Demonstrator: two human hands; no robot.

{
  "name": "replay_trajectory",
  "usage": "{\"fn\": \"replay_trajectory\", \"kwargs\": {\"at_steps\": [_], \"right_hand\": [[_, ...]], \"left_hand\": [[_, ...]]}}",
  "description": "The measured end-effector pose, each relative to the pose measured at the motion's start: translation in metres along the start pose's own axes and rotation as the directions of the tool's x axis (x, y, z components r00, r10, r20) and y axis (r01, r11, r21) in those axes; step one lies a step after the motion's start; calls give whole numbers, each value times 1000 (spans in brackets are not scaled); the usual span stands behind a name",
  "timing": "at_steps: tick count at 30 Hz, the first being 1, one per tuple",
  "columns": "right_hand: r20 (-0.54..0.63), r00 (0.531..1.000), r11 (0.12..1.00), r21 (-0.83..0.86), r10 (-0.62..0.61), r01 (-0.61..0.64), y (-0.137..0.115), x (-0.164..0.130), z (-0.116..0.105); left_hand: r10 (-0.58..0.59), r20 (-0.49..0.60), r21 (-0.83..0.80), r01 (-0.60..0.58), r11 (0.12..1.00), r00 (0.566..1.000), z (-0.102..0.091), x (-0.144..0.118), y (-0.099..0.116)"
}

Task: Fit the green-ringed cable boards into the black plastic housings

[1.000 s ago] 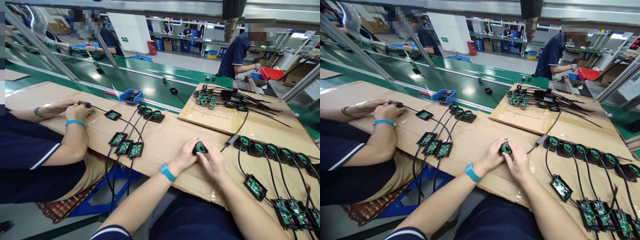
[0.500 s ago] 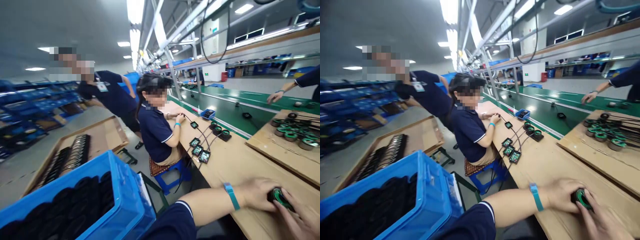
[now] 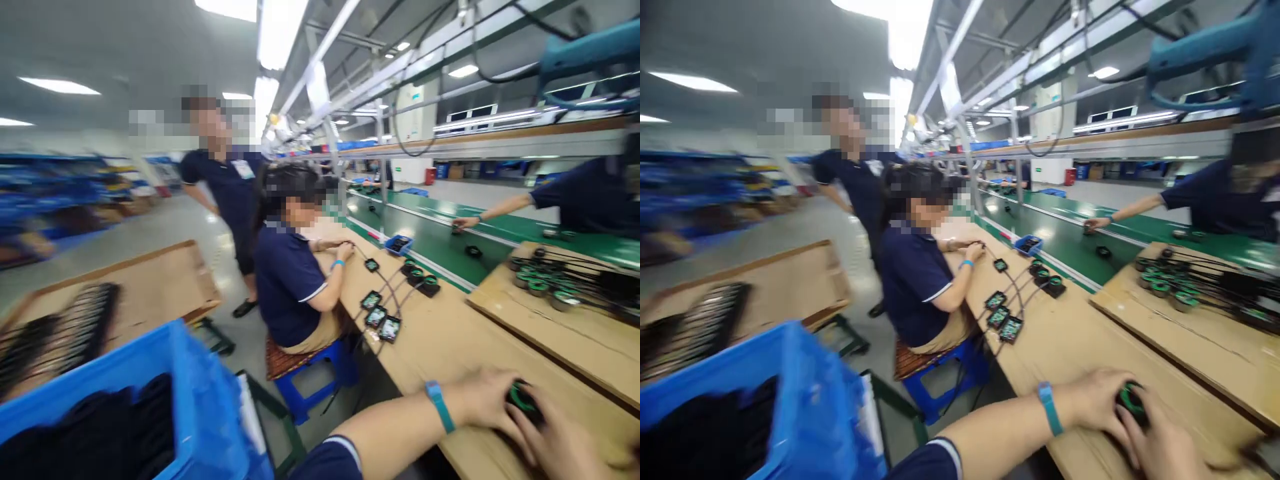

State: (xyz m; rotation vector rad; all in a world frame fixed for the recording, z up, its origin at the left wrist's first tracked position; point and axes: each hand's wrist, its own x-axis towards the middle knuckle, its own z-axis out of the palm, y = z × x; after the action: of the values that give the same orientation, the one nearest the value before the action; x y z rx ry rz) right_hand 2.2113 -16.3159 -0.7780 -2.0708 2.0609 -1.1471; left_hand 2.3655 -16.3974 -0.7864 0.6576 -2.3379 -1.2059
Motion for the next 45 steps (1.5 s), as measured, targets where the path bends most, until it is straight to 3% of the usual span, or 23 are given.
{"fn": "replay_trajectory", "kwargs": {"at_steps": [2, 4, 6, 8, 10, 14, 18, 22, 26, 30, 34, 36, 38, 39, 43, 45], "right_hand": [[119, 993, 999, 28, -25, 21, -5, 4, -9], [140, 989, 998, 40, -53, 48, -14, 8, -22], [-27, 997, 998, 17, -66, 67, -25, 9, -33], [-234, 970, 997, 3, -71, 74, -36, 6, -40], [-285, 955, 996, -11, -86, 86, -44, 4, -40], [-16, 997, 996, -51, -70, 69, -50, 4, -26], [-133, 991, 1000, -6, 8, -9, -55, 6, -21], [73, 997, 999, -18, 40, -39, -65, 3, -20], [-18, 997, 997, 14, 72, -72, -71, 4, -19], [213, 966, 989, -62, 145, -135, -70, 8, -17], [163, 974, 987, -21, 158, -156, -75, 11, -15], [251, 952, 985, -55, 173, -164, -79, 15, -14], [380, 904, 980, -101, 195, -169, -79, 21, -14], [414, 888, 980, -106, 199, -170, -78, 25, -16], [364, 917, 987, -50, 162, -155, -64, 23, -48], [340, 920, 980, -108, 195, -168, -47, 12, -73]], "left_hand": [[-8, -91, -86, 0, 996, 996, -6, -8, 8], [42, -256, -206, -98, 974, 966, -12, -12, 9], [57, -415, -271, -183, 945, 908, -15, -13, 5], [18, -524, -301, -205, 931, 851, -16, -12, 1], [-42, -583, -333, -191, 923, 811, -16, -11, -3], [-133, -626, -379, -150, 913, 768, -17, -10, -7], [-141, -646, -361, -137, 922, 750, -19, -11, -10], [-162, -664, -358, -120, 926, 730, -19, -12, -14], [-167, -678, -342, -106, 934, 716, -20, -12, -20], [-179, -697, -348, -109, 931, 694, -24, -11, -24], [-214, -709, -377, -105, 920, 672, -27, -11, -28], [-222, -717, -382, -105, 918, 661, -27, -13, -31], [-224, -697, -368, -72, 927, 681, -26, -16, -35], [-206, -672, -337, -46, 940, 712, -26, -19, -38], [46, -430, 17, -43, 999, 902, -23, -32, -40], [154, -256, 223, -97, 970, 954, -22, -37, -30]]}}
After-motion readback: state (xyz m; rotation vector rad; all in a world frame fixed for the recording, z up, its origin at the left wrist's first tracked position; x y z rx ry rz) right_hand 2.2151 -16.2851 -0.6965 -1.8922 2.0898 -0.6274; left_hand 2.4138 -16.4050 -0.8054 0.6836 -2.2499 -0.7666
